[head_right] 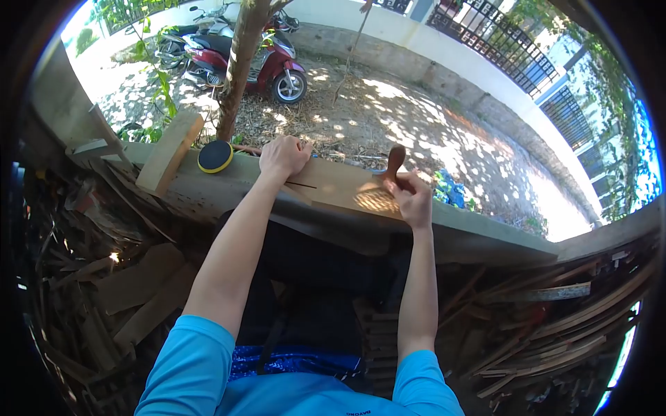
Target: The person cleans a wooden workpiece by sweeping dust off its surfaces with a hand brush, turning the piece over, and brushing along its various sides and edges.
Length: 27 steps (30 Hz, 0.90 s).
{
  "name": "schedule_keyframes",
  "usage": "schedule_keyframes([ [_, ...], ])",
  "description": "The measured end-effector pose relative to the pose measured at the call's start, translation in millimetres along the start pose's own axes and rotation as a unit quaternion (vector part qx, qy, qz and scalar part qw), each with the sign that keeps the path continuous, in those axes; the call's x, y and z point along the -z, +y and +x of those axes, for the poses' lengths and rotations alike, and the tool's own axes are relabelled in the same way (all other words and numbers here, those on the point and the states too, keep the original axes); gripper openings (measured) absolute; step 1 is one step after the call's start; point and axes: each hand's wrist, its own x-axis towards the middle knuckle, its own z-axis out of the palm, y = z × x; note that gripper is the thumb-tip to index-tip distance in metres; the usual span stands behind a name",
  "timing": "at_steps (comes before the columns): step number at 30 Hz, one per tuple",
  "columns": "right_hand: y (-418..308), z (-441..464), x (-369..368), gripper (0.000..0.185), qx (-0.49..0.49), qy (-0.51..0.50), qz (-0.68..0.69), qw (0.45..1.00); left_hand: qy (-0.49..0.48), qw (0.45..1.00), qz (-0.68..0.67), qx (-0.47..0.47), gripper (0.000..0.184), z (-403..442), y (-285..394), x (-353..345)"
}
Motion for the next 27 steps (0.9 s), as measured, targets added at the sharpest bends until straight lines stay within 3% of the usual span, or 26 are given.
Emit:
schedule_keyframes([
  [2,-23,-12,-4,0.012,-0.077,-0.077,0.099,0.989,0.007,1.000,-0.003,0.004,0.049,-1,1,1],
  [3,-23,-14,4,0.011,-0.065,-0.137,0.053,0.987,0.010,1.000,-0.003,0.005,0.049,-1,1,1],
  [6,-53,-18,18,0.011,-0.141,-0.273,0.104,0.946,0.009,1.000,-0.006,0.009,0.049,-2,2,0],
  [7,-56,-17,19,0.013,-0.140,-0.273,0.107,0.946,0.009,1.000,-0.006,0.011,0.049,-1,1,0],
  [10,-31,-8,21,0.014,-0.164,-0.137,0.129,0.968,-0.007,1.000,-0.001,0.017,0.049,-3,4,5],
  [11,-16,-3,19,0.015,-0.124,-0.091,0.138,0.979,-0.005,1.000,-0.002,0.009,0.049,-3,3,2],
  [14,-3,5,12,0.016,0.069,0.071,-0.101,0.990,-0.002,1.000,-0.003,-0.004,0.049,-1,0,0],
  [15,-1,5,13,0.019,0.089,0.125,-0.143,0.978,-0.008,1.000,-0.002,-0.002,0.049,-1,1,1],
  [18,3,3,13,0.020,0.119,0.157,-0.149,0.969,-0.014,1.000,0.000,0.002,0.049,-1,1,4],
  [22,-19,-14,16,0.019,-0.065,0.017,-0.116,0.991,-0.007,1.000,0.001,-0.003,0.049,0,1,0],
  [26,-51,-26,26,0.024,-0.034,-0.152,-0.056,0.986,-0.012,1.000,-0.001,0.012,0.047,2,0,-3],
  [27,-56,-27,32,0.027,-0.076,-0.195,-0.033,0.977,0.001,1.000,-0.008,0.011,0.047,2,-1,-6],
])
